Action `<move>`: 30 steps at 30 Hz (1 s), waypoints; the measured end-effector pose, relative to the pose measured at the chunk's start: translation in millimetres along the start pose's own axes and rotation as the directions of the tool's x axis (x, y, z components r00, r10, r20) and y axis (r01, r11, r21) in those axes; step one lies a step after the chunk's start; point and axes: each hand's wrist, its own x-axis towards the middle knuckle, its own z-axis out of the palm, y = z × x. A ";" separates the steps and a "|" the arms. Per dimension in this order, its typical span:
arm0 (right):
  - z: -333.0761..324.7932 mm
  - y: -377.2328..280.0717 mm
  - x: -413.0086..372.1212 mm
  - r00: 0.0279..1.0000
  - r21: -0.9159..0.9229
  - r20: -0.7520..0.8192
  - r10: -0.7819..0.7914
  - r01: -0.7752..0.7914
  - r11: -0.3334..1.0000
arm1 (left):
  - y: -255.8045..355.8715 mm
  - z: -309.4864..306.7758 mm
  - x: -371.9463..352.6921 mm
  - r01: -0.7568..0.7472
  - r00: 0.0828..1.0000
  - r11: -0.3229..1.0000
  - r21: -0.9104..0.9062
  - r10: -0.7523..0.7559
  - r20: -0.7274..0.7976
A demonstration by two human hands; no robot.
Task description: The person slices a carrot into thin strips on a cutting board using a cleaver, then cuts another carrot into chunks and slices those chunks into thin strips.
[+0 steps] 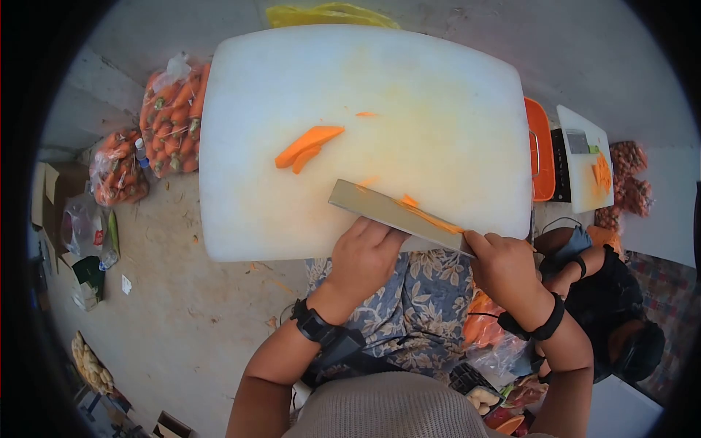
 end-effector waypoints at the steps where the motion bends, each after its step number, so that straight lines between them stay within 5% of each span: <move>1: 1.3 -1.1 5.8 1.000 0.004 0.027 0.000 0.000 1.000 | 0.2 -0.1 1.2 -0.004 1.000 1.000 0.002 0.004 0.003; 20: -0.2 -7.7 -7.3 0.996 -0.075 -0.085 -0.029 0.022 0.997 | -3.2 6.9 -8.6 -0.020 0.999 0.998 0.056 0.019 0.029; 30: 14.3 -15.3 28.6 0.999 0.066 -0.048 -0.017 0.020 0.998 | 2.1 3.2 -0.7 0.004 1.000 1.000 -0.007 -0.004 -0.024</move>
